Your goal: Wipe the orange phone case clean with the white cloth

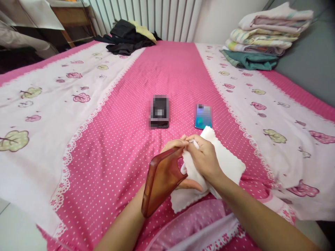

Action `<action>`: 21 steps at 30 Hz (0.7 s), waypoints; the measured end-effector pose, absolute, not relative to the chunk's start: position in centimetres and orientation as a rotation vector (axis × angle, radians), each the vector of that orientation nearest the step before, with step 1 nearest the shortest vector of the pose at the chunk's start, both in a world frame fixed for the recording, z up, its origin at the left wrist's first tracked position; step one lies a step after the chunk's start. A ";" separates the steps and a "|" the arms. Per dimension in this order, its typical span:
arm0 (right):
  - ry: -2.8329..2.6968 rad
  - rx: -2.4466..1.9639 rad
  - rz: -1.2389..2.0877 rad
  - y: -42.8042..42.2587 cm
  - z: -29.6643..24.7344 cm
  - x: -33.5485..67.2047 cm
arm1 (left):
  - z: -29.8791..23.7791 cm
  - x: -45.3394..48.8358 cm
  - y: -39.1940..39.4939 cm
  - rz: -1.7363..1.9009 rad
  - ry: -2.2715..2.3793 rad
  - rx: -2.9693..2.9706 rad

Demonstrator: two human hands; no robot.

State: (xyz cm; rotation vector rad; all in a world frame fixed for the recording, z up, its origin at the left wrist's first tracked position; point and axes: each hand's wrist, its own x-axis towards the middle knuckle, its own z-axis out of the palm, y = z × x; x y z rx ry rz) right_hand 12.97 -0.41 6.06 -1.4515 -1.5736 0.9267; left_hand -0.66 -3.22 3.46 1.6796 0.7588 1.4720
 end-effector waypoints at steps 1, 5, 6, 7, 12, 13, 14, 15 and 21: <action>-1.576 -1.460 0.929 -0.4 6.0 13.0 | 3.5 -0.6 -3.2 1.472 0.752 1.688; -1.523 -1.428 1.011 -0.4 6.0 13.0 | 3.8 -0.4 -3.2 1.469 0.756 1.699; -1.496 -1.404 1.045 -0.5 5.9 12.9 | 3.9 -0.4 -3.2 1.480 0.751 1.693; -1.469 -1.374 1.079 -0.5 5.9 12.8 | 3.9 -0.4 -3.2 1.490 0.745 1.688; -1.400 -1.311 1.172 -0.7 6.0 12.4 | 3.8 -0.5 -3.2 1.455 0.795 1.702; -1.396 -1.316 1.174 -0.7 6.0 12.4 | 3.7 -0.6 -3.2 1.439 0.809 1.687; -1.394 -1.321 1.175 -0.7 6.0 12.3 | 3.7 -0.6 -3.2 1.436 0.817 1.664; -1.393 -1.321 1.177 -0.7 6.0 12.3 | 3.7 -0.6 -3.3 1.440 0.822 1.641; -1.351 -1.259 1.264 -0.8 5.7 12.1 | 3.9 -0.8 -3.0 1.397 0.827 1.658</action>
